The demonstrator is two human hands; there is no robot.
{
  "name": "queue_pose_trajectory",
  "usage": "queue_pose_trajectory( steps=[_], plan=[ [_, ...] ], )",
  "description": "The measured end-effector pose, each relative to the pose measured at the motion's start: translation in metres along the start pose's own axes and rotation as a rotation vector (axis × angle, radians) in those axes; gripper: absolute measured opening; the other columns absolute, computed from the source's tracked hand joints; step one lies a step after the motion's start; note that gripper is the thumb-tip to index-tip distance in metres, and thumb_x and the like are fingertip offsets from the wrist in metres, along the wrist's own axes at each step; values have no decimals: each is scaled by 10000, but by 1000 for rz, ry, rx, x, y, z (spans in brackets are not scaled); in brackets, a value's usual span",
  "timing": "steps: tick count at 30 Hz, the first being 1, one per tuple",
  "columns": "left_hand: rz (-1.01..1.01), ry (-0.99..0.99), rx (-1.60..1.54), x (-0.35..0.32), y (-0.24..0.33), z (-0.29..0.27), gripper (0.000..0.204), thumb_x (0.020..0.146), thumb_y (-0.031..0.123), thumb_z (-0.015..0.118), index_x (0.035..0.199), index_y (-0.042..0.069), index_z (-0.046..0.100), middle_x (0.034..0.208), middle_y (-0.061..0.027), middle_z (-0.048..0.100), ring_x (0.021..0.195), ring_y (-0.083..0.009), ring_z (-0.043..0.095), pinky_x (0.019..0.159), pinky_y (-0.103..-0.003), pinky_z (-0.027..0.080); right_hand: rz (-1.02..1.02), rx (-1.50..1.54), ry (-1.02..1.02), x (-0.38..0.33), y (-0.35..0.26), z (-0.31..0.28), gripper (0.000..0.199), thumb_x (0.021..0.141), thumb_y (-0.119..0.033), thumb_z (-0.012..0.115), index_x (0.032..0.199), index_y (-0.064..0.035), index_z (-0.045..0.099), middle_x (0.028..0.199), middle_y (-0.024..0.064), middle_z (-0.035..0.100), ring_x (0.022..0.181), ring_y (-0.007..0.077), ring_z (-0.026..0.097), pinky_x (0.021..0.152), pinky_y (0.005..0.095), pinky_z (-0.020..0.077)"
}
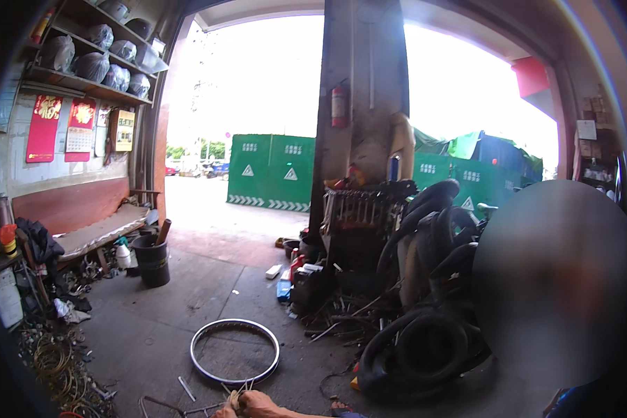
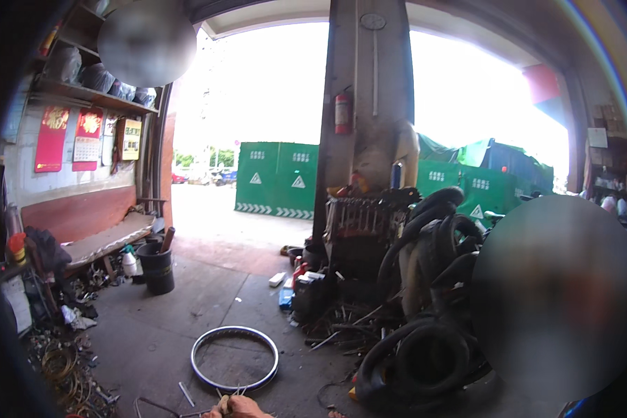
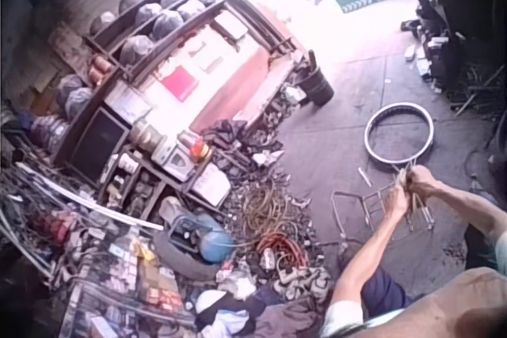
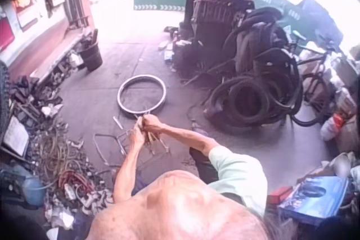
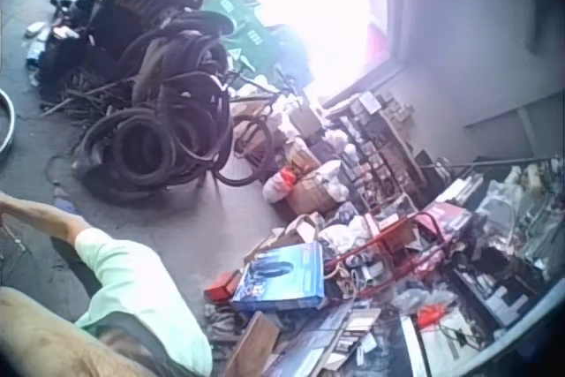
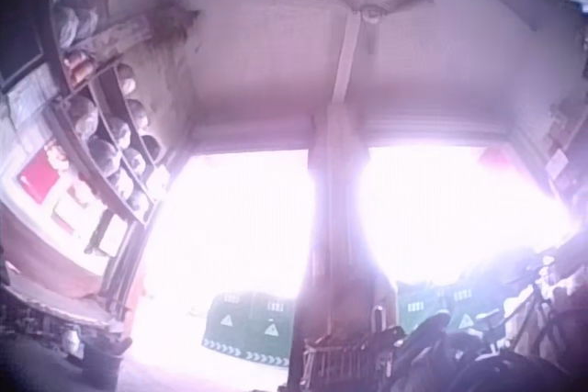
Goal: The person inserts and adjusts metal spokes into a bicycle hub, arranging them radially by hand. The person repeatedly picks up spokes, places them into the hub, and repositions them to achieve an even pattern.
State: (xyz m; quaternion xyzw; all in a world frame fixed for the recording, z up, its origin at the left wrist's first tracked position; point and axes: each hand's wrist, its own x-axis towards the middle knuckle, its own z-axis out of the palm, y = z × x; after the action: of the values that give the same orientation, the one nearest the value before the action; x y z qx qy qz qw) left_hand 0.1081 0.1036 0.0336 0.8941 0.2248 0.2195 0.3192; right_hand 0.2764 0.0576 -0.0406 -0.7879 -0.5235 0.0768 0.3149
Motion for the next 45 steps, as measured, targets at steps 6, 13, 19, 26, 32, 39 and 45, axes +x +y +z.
queue_pose_trajectory(
  steps=[6,13,19,26,32,39,45],
  plan=[
    [-127,-14,109,-1,-11,0,472,977,369,443,1226,-13,564,960,-266,685,957,-422,660,782,-520,523,-17,-179,-59,10,-22,-17,246,641,-270,744,680,-33,691,707,192,655,699,362,658,645,463,526],
    [-254,31,-94,2,0,-2,501,1020,324,279,1029,-30,634,926,-262,689,923,-425,667,770,-544,516,27,-180,-132,23,-4,-20,197,624,-218,716,748,-67,729,741,182,681,716,354,672,648,475,529],
    [-291,-119,76,-6,23,-35,400,929,291,494,1175,-13,577,943,-280,675,903,-461,656,791,-553,512,325,-258,-193,27,-37,-32,260,651,-234,746,808,-27,740,809,194,705,799,321,709,685,421,571],
    [-276,-137,64,-2,-10,-24,482,916,301,571,1270,-23,520,1040,-303,660,989,-468,638,847,-534,501,179,37,-320,2,-45,-53,241,683,-203,683,834,-15,681,858,149,687,818,311,672,688,413,512],
    [-389,-193,-94,11,-92,-4,420,739,340,720,1016,25,694,1024,-240,693,1025,-393,655,891,-433,509,1,133,-127,-22,-42,-68,244,628,-90,613,831,38,657,807,260,637,770,416,644,660,465,486],
    [-96,13,227,-14,-111,-30,362,750,64,594,1104,68,670,1053,-228,642,1001,-440,609,873,-497,490,-86,128,22,-25,-42,-50,234,640,-71,664,855,21,656,863,254,613,858,423,597,746,475,488],
    [-131,48,360,-8,-107,-17,175,773,4,569,929,22,645,970,-229,607,907,-427,632,773,-516,517,-32,143,37,-33,-39,-48,156,673,-40,658,812,25,632,835,245,582,823,405,573,746,488,477]
  ],
)
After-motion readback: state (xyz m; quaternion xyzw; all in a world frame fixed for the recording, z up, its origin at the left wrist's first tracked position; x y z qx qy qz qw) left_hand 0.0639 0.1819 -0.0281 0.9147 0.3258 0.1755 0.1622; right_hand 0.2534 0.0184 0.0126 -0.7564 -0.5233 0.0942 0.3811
